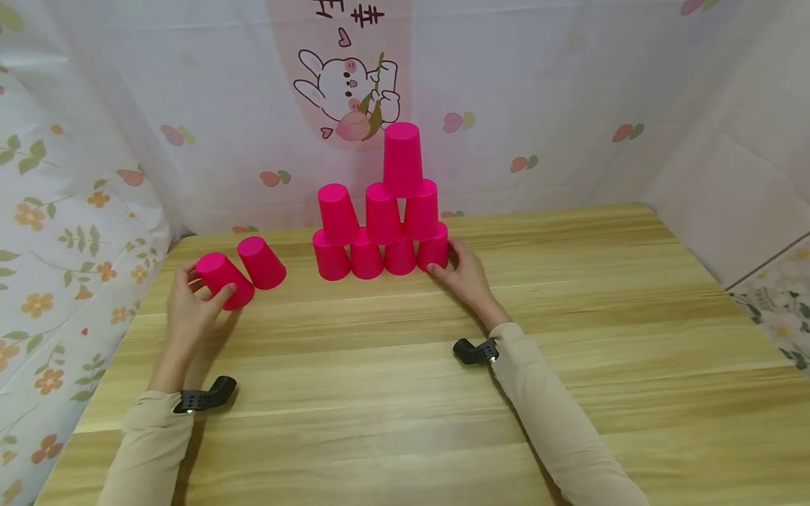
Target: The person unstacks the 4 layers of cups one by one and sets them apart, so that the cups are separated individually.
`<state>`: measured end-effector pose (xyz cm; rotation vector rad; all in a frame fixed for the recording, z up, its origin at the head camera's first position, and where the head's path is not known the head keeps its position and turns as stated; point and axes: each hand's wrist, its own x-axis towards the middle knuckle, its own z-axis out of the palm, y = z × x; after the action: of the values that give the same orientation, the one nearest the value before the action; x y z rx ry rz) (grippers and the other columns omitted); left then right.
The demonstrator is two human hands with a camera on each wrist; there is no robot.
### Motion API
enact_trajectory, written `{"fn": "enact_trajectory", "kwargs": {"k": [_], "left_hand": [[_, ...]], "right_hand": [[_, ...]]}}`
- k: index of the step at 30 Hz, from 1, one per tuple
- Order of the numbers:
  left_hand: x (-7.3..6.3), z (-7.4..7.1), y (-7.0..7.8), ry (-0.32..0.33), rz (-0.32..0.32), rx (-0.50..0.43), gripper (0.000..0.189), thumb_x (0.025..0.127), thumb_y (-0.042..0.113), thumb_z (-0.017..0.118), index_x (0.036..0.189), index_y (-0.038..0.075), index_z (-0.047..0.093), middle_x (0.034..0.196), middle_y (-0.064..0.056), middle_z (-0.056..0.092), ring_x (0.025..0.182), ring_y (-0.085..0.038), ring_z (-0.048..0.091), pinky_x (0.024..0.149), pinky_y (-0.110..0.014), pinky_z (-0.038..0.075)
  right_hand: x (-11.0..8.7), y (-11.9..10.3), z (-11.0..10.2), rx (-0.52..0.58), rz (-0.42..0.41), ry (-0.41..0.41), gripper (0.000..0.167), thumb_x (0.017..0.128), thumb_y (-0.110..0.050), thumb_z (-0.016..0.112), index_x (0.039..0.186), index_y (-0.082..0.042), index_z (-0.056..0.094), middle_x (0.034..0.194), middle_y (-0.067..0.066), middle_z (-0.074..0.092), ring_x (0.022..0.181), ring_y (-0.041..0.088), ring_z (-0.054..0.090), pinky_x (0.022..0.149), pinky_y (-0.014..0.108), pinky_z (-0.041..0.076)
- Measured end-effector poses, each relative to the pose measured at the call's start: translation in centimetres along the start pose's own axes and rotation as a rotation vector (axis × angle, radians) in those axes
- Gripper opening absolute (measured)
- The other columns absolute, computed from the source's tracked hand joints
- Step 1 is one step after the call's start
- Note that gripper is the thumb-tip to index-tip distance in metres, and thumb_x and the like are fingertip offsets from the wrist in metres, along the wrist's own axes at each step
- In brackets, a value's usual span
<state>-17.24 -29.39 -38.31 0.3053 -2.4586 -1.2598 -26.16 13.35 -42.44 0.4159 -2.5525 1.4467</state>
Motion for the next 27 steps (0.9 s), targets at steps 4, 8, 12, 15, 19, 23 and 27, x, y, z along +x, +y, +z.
{"fn": "enact_trajectory", "kwargs": {"k": [4,8,12,15,19,23,27], "left_hand": [[-0.1,0.2,-0.1,-0.009,0.027,-0.002,0.061,0.084,0.011,0.066,0.133,-0.003,0.033,0.125,-0.014,0.044,0.108,-0.027,0.046,0.082,-0.017,0.047],[0.0,0.2,-0.2,-0.038,0.074,-0.002,0.062,0.084,0.011,0.066,0.133,-0.005,0.032,0.126,-0.018,0.044,0.11,-0.034,0.046,0.077,-0.012,0.046],[0.1,0.0,-0.3,-0.072,0.115,0.015,0.063,0.084,0.011,0.066,0.133,-0.007,0.031,0.126,-0.022,0.044,0.109,-0.037,0.046,0.072,-0.007,0.041],[0.1,-0.2,-0.2,-0.105,0.08,0.012,0.07,0.085,0.015,0.066,0.138,-0.005,0.025,0.129,-0.025,0.042,0.111,-0.039,0.044,0.076,-0.014,0.041],[0.1,-0.6,1.0,-0.1,-0.021,-0.026,0.08,0.086,0.026,0.064,0.145,0.002,0.015,0.136,-0.025,0.035,0.12,-0.041,0.037,0.093,-0.039,0.041],[0.1,-0.6,2.5,0.046,-0.023,-0.02,0.077,0.085,0.035,0.063,0.143,0.003,0.023,0.138,-0.02,0.034,0.123,-0.037,0.034,0.1,-0.049,0.032],[-0.3,-0.3,4.2,0.186,0.062,0.0,0.061,0.087,0.033,0.061,0.134,0.002,0.038,0.131,-0.017,0.04,0.119,-0.03,0.035,0.099,-0.043,0.03]], "right_hand": [[0.0,0.1,-0.1,-0.006,-0.011,-0.004,0.06,0.082,-0.016,0.071,0.132,0.002,0.045,0.126,0.017,0.053,0.116,0.028,0.049,0.1,0.038,0.037],[0.0,0.1,0.0,0.009,-0.015,-0.001,0.059,0.082,-0.016,0.071,0.132,0.002,0.045,0.126,0.016,0.053,0.117,0.028,0.049,0.1,0.038,0.037],[0.0,0.0,0.0,0.021,-0.01,0.0,0.059,0.082,-0.015,0.071,0.133,0.002,0.045,0.127,0.016,0.052,0.118,0.028,0.048,0.101,0.037,0.037],[0.1,0.0,-0.1,0.019,-0.003,-0.006,0.059,0.082,-0.015,0.07,0.133,0.001,0.044,0.128,0.016,0.052,0.119,0.028,0.048,0.101,0.037,0.037],[0.2,-0.2,-0.1,0.019,0.003,0.002,0.059,0.082,-0.015,0.07,0.133,0.001,0.044,0.128,0.015,0.052,0.119,0.028,0.048,0.101,0.037,0.037],[0.3,-0.2,-0.1,0.017,-0.001,0.004,0.058,0.083,-0.015,0.07,0.133,0.001,0.044,0.128,0.015,0.052,0.119,0.027,0.048,0.101,0.037,0.037],[0.2,-0.1,0.0,0.017,0.005,-0.001,0.059,0.083,-0.014,0.07,0.133,0.001,0.044,0.129,0.016,0.051,0.119,0.028,0.048,0.101,0.037,0.037]]}}
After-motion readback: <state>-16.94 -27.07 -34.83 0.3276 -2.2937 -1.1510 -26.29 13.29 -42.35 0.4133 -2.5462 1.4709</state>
